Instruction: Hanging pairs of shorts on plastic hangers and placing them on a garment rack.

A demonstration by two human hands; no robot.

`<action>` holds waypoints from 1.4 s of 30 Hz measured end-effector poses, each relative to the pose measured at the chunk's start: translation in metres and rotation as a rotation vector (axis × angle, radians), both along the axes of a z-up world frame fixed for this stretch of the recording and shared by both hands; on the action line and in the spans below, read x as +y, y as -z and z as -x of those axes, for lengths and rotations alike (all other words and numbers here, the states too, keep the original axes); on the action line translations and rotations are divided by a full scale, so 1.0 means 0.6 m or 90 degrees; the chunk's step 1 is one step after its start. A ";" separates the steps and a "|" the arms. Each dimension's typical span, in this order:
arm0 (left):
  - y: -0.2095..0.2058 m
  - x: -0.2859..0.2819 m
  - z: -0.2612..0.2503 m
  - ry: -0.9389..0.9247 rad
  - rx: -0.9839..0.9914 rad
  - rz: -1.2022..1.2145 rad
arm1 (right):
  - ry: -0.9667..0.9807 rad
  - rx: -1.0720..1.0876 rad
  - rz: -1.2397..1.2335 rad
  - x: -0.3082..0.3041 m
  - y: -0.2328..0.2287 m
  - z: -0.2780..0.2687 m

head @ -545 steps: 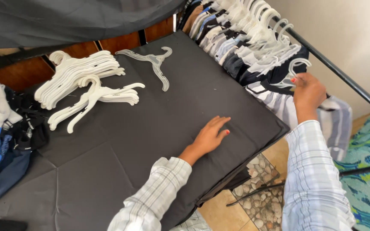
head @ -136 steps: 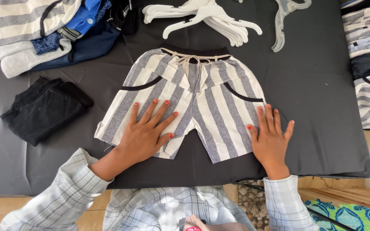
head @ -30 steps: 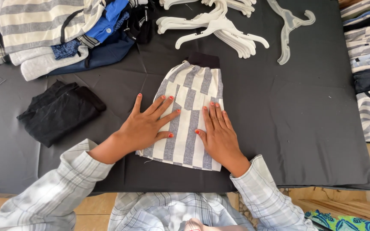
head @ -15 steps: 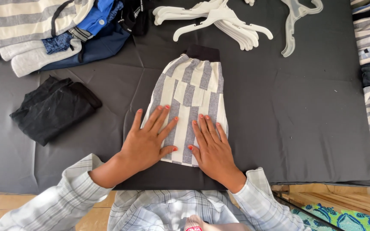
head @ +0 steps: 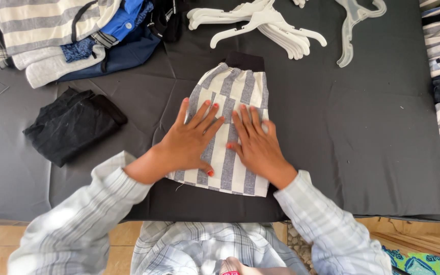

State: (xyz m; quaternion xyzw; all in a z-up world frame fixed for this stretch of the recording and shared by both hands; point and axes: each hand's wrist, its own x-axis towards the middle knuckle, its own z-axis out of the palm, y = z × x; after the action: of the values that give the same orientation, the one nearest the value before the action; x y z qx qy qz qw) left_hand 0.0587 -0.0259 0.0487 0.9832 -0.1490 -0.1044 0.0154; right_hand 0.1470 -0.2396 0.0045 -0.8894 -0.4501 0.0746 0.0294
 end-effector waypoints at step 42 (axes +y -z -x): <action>0.114 0.014 -0.112 -0.158 -0.241 0.135 | 0.222 0.060 -0.906 0.092 0.078 -0.282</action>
State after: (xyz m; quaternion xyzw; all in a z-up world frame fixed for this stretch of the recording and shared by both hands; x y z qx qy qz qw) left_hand 0.1256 -0.0173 -0.0196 0.9889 -0.0371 0.1006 0.1027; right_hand 0.3159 -0.1847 -0.0421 -0.7097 -0.2397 -0.2035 0.6304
